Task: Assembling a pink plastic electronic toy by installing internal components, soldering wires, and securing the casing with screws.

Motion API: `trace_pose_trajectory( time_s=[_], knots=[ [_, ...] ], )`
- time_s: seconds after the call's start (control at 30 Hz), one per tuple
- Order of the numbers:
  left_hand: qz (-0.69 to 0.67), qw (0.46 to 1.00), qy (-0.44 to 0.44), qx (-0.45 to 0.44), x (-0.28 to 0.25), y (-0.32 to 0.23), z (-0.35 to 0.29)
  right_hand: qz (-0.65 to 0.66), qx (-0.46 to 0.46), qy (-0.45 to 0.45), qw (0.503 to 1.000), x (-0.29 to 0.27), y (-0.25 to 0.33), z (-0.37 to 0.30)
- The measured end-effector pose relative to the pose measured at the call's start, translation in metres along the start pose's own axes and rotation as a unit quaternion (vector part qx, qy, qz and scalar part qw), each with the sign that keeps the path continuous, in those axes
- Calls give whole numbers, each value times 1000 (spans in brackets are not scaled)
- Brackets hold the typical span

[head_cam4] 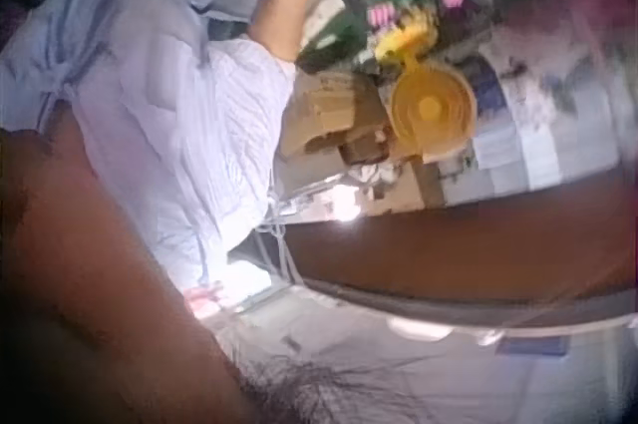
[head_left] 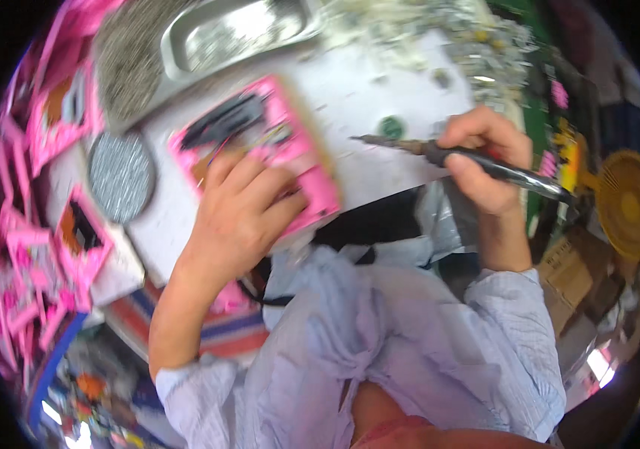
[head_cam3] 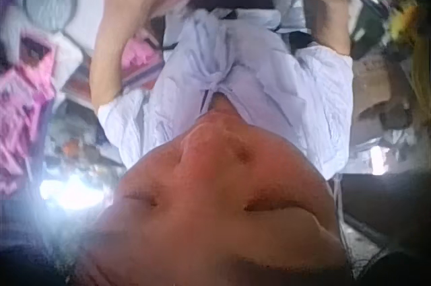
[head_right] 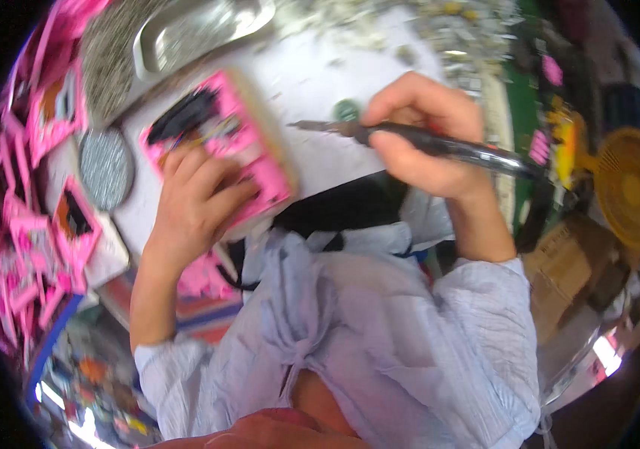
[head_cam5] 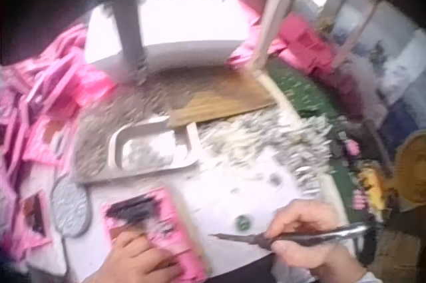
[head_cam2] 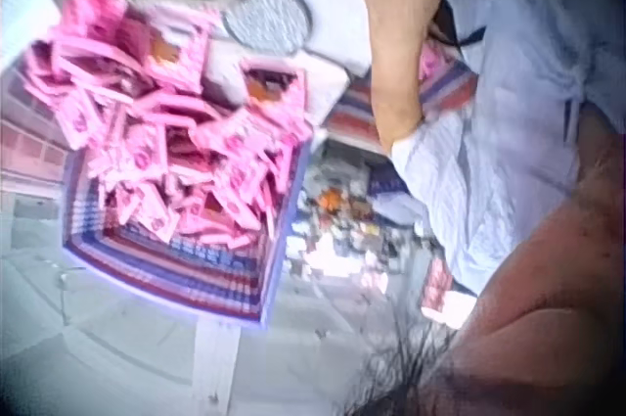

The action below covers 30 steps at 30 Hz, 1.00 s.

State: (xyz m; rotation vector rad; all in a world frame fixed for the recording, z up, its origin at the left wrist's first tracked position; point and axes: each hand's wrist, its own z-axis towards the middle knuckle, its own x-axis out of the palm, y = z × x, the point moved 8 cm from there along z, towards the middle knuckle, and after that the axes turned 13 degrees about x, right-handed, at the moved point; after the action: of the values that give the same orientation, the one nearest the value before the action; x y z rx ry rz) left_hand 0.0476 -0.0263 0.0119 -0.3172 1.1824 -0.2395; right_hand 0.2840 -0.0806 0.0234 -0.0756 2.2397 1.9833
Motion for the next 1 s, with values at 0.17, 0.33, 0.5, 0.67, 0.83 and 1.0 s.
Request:
trace_pose_trajectory(
  time_s=[0.17, 0.33, 0.5, 0.67, 0.83, 1.0],
  knots=[
    [59, 996, -49, -55, 3, -13, -4, 19, -40, -248, 968, -99, 14, -27],
    [118, 979, -62, -156, 9, -25, -3, 70, -110, -462, 877, -248, 13, -73],
    [144, 955, -95, -240, 11, -27, -21, -79, -66, -600, 793, -310, 9, -87],
    [90, 939, -177, -281, -13, -26, -52, -89, 32, -548, 831, -355, -58, -54],
    [61, 945, -190, -258, -17, -16, -73, 283, 107, -377, 876, -332, -100, -39],
    [36, 980, -98, -170, -10, -10, -45, 379, 106, -231, 889, -192, -72, -30]
  ],
)
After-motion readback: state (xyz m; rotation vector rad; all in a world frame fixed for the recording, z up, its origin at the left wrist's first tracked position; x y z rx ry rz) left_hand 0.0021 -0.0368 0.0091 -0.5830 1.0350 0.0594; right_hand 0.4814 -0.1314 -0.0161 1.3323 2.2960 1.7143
